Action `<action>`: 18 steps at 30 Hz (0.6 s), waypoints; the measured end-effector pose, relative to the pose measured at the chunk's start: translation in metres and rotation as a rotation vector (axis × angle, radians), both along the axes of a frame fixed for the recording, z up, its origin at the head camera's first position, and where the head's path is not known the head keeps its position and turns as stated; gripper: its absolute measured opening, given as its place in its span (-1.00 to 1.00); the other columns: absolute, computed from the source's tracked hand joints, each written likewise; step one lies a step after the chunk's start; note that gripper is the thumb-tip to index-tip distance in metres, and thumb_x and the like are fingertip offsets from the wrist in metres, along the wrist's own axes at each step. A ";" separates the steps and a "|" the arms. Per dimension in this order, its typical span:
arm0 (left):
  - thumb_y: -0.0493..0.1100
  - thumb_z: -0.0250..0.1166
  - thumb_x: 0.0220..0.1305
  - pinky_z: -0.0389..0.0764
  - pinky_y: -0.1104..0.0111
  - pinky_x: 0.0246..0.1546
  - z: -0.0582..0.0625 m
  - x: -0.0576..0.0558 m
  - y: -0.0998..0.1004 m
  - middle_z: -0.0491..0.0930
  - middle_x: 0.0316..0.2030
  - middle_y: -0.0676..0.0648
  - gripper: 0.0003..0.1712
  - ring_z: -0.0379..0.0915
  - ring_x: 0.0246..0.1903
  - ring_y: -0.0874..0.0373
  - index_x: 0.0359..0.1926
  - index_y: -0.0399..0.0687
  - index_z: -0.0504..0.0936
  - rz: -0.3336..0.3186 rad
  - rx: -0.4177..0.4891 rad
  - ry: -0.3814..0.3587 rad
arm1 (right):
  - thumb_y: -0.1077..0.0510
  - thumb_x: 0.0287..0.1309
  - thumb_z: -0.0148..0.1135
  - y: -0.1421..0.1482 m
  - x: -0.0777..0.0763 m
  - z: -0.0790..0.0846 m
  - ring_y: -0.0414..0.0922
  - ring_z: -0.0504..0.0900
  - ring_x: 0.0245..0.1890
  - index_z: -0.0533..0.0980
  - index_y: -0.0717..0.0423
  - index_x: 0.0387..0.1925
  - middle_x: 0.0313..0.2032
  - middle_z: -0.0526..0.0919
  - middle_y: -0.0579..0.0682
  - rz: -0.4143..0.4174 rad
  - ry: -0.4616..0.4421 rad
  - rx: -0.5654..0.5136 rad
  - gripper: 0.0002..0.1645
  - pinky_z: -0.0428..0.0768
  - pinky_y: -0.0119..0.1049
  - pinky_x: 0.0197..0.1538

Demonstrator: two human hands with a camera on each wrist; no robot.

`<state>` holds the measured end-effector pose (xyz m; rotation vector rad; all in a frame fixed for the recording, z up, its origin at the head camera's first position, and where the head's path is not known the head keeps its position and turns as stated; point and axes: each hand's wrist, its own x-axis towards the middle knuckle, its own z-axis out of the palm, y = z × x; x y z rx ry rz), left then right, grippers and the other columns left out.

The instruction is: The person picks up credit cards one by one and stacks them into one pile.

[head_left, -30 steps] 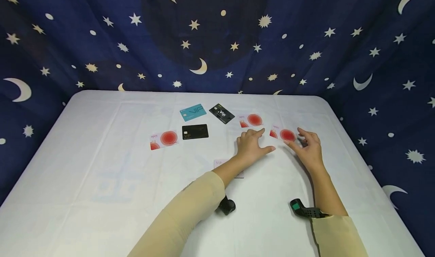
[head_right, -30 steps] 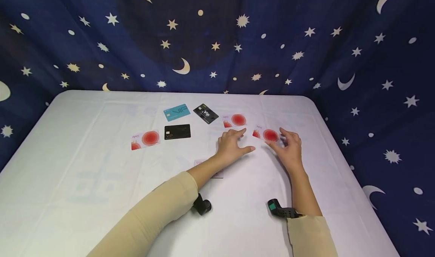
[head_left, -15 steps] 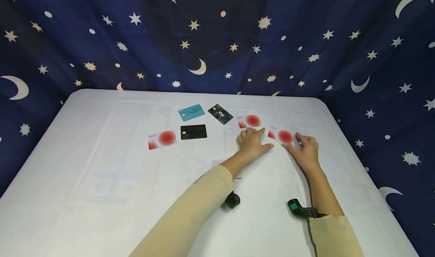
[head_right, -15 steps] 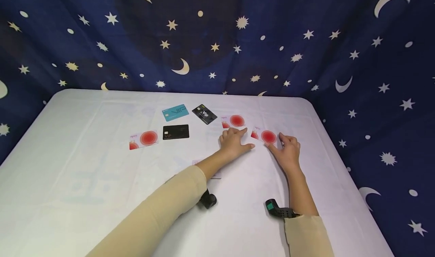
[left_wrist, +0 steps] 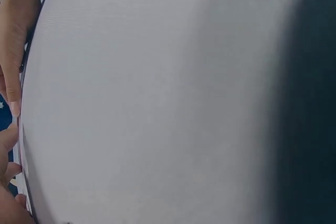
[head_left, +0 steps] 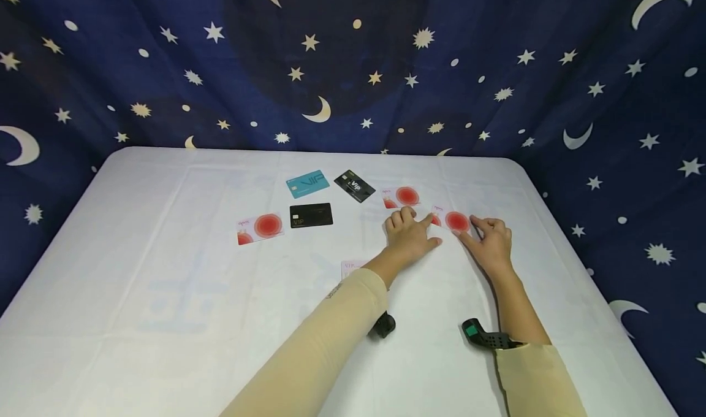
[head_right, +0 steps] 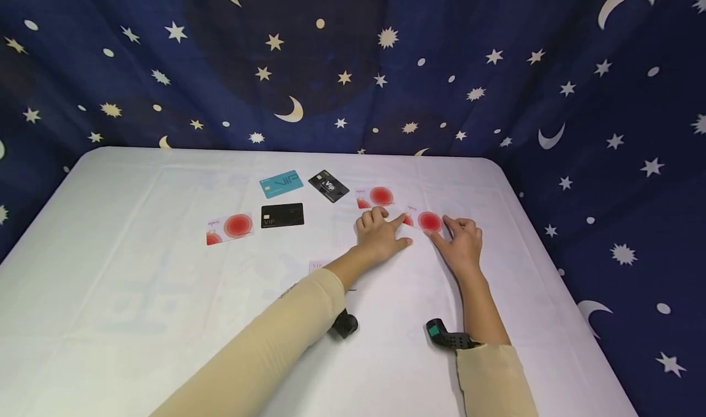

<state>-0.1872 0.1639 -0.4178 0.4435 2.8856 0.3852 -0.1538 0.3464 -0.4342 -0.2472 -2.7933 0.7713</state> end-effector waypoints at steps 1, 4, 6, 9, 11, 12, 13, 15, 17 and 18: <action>0.46 0.00 0.19 0.11 0.25 -0.01 0.001 0.000 0.000 0.14 0.13 0.02 -0.29 0.01 0.05 0.10 0.37 0.58 0.16 0.010 0.014 0.003 | 0.02 0.11 0.28 0.000 -0.001 0.000 0.25 0.20 0.06 0.40 0.32 0.19 0.06 0.29 0.35 0.001 0.003 0.001 -0.32 0.18 0.07 0.03; 0.42 0.06 0.19 0.11 0.24 0.01 0.002 0.000 -0.002 0.17 0.13 0.02 -0.31 0.01 0.09 0.12 0.34 0.55 0.24 0.036 0.074 -0.001 | 0.01 0.12 0.28 -0.001 -0.002 0.001 0.24 0.21 0.05 0.41 0.29 0.19 0.05 0.30 0.34 0.010 0.006 0.007 -0.33 0.19 0.06 -0.01; 0.39 0.11 0.18 0.11 0.24 0.02 0.003 0.000 -0.003 0.19 0.13 0.02 -0.33 0.02 0.10 0.12 0.33 0.51 0.29 0.053 0.109 0.000 | 0.01 0.11 0.29 -0.001 -0.003 0.001 0.24 0.21 0.03 0.42 0.28 0.18 0.04 0.31 0.34 0.016 0.011 0.007 -0.34 0.19 0.04 -0.05; 0.36 0.17 0.15 0.11 0.25 0.02 0.005 0.002 -0.005 0.23 0.11 0.03 -0.34 0.04 0.09 0.13 0.28 0.44 0.36 0.069 0.147 0.009 | 0.01 0.08 0.31 -0.001 -0.003 0.001 0.23 0.24 -0.01 0.45 0.28 0.15 0.02 0.32 0.33 0.027 0.023 0.006 -0.35 0.18 0.01 -0.09; 0.36 0.20 0.13 0.11 0.25 0.02 0.005 0.003 -0.006 0.24 0.10 0.03 -0.34 0.05 0.09 0.12 0.26 0.41 0.38 0.077 0.157 0.014 | 0.02 0.07 0.33 0.000 -0.002 0.000 0.22 0.24 -0.03 0.46 0.27 0.14 0.01 0.33 0.33 0.034 0.028 0.009 -0.36 0.17 0.00 -0.10; 0.36 0.21 0.12 0.11 0.25 0.03 0.005 0.004 -0.006 0.24 0.11 0.02 -0.34 0.05 0.09 0.12 0.25 0.39 0.39 0.079 0.160 0.015 | 0.01 0.06 0.33 0.000 -0.002 -0.001 0.21 0.25 -0.04 0.46 0.26 0.14 0.01 0.34 0.32 0.039 0.030 0.010 -0.36 0.17 0.00 -0.11; 0.36 0.22 0.11 0.12 0.26 0.03 0.005 0.004 -0.007 0.25 0.11 0.02 -0.34 0.05 0.09 0.12 0.23 0.37 0.40 0.083 0.161 0.017 | 0.01 0.06 0.34 0.000 -0.002 -0.001 0.21 0.25 -0.05 0.46 0.26 0.14 0.00 0.34 0.32 0.046 0.032 0.009 -0.35 0.16 0.00 -0.11; 0.35 0.23 0.11 0.12 0.26 0.03 0.003 0.004 -0.006 0.25 0.12 0.01 -0.34 0.06 0.10 0.10 0.22 0.35 0.40 0.089 0.158 0.022 | 0.00 0.05 0.35 0.001 -0.001 -0.002 0.21 0.25 -0.05 0.46 0.26 0.13 0.00 0.34 0.33 0.061 0.037 0.012 -0.35 0.15 0.02 -0.09; 0.34 0.25 0.10 0.13 0.27 0.03 0.001 0.004 -0.005 0.25 0.12 0.01 -0.35 0.07 0.10 0.10 0.21 0.33 0.42 0.098 0.168 0.028 | -0.01 0.04 0.35 0.002 0.000 -0.003 0.21 0.25 -0.06 0.47 0.25 0.13 -0.01 0.35 0.32 0.069 0.043 0.006 -0.34 0.14 0.03 -0.08; 0.33 0.25 0.10 0.13 0.27 0.03 0.000 0.004 -0.004 0.25 0.12 0.01 -0.36 0.07 0.10 0.10 0.20 0.33 0.43 0.103 0.172 0.029 | -0.01 0.04 0.36 0.002 0.000 -0.003 0.20 0.25 -0.06 0.47 0.25 0.13 -0.01 0.36 0.32 0.074 0.046 0.006 -0.34 0.14 0.04 -0.07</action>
